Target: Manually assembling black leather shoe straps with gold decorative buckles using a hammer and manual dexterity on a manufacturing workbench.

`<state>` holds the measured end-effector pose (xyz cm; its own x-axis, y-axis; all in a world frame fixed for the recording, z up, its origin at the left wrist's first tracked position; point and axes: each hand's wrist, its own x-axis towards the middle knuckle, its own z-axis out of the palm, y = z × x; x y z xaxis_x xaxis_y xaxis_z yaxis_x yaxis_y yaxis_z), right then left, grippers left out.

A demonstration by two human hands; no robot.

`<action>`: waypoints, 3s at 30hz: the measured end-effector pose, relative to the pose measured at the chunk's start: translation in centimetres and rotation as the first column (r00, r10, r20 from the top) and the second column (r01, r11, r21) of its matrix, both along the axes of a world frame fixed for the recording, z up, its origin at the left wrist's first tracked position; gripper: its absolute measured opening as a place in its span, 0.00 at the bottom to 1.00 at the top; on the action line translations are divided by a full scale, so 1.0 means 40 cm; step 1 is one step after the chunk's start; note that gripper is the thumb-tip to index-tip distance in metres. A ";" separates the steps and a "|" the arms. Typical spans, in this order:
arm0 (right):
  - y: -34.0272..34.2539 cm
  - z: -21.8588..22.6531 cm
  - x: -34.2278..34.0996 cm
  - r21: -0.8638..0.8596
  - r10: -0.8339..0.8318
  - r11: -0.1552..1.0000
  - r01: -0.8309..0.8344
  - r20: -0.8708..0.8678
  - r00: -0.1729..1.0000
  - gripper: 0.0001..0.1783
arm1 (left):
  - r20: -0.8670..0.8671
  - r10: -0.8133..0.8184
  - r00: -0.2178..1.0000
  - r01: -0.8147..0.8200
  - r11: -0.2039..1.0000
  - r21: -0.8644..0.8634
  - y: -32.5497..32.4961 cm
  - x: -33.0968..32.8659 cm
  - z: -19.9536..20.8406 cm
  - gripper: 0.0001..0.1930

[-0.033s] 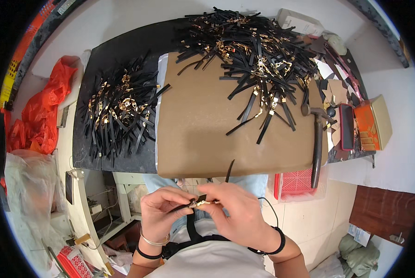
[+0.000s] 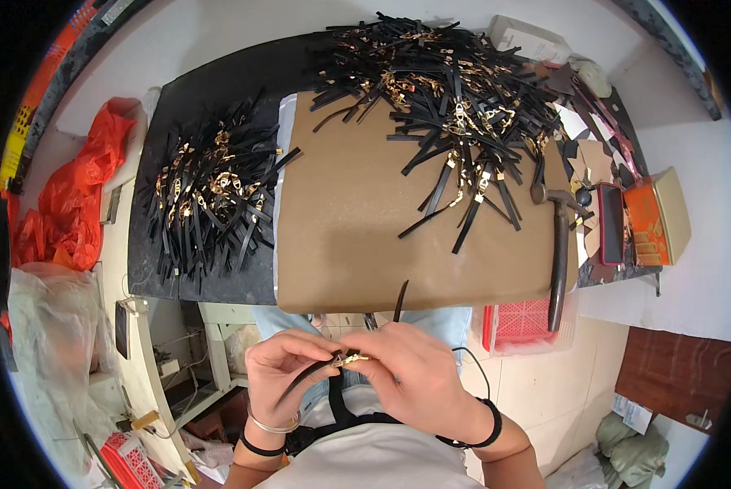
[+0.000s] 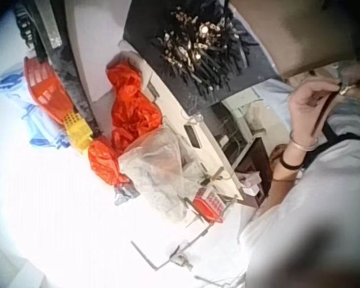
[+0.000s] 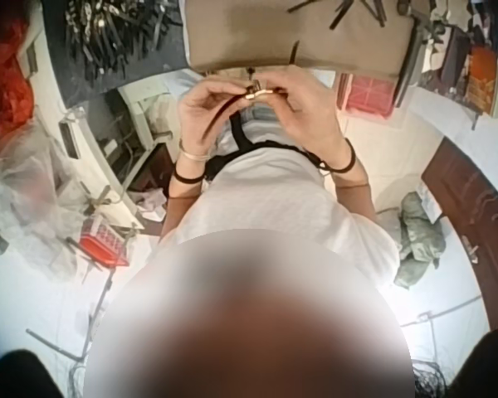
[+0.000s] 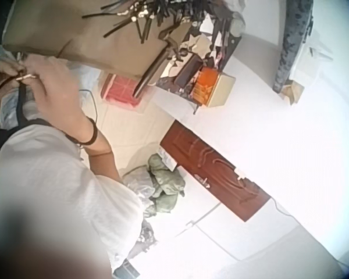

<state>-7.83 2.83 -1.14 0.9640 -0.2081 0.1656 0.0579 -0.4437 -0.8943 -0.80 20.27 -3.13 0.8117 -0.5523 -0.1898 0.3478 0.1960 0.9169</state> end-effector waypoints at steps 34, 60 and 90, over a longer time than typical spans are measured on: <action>-0.043 -0.031 -0.002 -0.070 0.128 0.991 -0.111 0.323 0.938 0.16 | 0.746 -0.114 0.657 -0.119 0.961 0.251 -0.016 0.012 0.040 0.11; -0.035 -0.036 -0.001 -0.184 0.192 0.974 -0.131 0.366 0.911 0.15 | -0.138 -0.365 0.921 0.372 0.928 0.032 0.023 0.019 0.046 0.12; -0.030 0.006 -0.025 0.492 0.239 0.856 -0.160 -0.101 0.966 0.06 | -0.191 -0.286 0.939 0.272 0.957 -0.096 0.028 0.011 0.002 0.05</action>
